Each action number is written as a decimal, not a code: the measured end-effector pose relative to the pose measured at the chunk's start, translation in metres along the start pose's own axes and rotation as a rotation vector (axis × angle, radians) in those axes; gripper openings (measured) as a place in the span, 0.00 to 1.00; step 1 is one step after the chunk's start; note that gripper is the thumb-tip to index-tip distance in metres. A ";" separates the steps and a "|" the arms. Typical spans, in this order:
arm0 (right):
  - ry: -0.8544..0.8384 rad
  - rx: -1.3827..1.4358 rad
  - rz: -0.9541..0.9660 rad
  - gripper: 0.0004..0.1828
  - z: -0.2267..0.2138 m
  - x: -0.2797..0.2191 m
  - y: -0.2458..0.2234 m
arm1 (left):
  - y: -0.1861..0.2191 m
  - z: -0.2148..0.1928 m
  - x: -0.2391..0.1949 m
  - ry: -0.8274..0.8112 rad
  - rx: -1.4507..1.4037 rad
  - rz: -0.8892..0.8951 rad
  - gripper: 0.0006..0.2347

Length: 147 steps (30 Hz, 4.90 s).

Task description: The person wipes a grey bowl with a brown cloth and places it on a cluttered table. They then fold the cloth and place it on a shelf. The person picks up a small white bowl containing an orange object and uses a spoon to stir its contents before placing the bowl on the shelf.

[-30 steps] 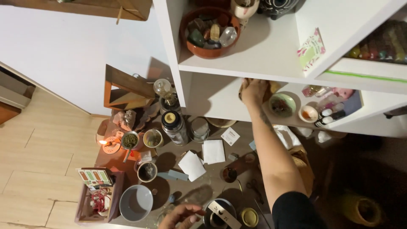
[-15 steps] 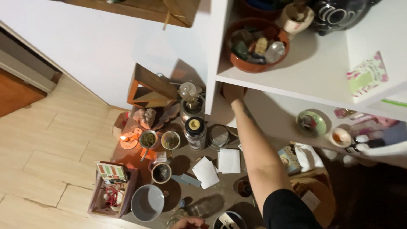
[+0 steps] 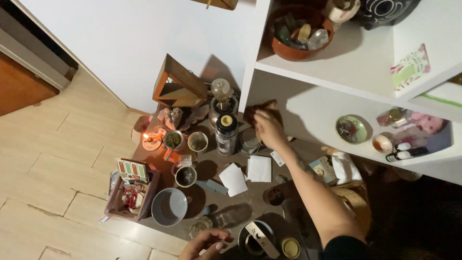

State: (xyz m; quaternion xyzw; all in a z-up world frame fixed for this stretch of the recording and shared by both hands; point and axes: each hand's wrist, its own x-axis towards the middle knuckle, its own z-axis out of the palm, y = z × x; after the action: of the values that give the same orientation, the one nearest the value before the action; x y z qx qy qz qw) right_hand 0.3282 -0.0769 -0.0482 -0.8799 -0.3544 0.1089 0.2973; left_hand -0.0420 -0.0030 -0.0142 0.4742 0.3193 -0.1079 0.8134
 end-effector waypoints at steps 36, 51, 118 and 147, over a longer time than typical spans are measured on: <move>0.501 -0.001 0.255 0.15 -0.062 0.025 0.100 | 0.172 0.085 0.076 0.185 0.936 0.992 0.13; 0.342 -0.210 0.084 0.22 0.044 0.170 0.088 | 0.226 0.090 0.197 0.942 1.546 1.210 0.13; 0.968 -0.272 0.606 0.17 -0.083 0.052 0.092 | 0.227 0.093 0.192 0.930 1.558 1.192 0.14; 0.322 0.362 0.232 0.15 -0.047 -0.161 -0.006 | 0.213 0.095 0.158 0.839 1.400 1.152 0.14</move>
State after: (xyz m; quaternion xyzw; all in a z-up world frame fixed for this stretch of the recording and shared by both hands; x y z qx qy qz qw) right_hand 0.2270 -0.2060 -0.0102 -0.8531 -0.1743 0.0626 0.4878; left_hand 0.2213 0.0499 0.0699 0.9289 0.1666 0.3151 0.1002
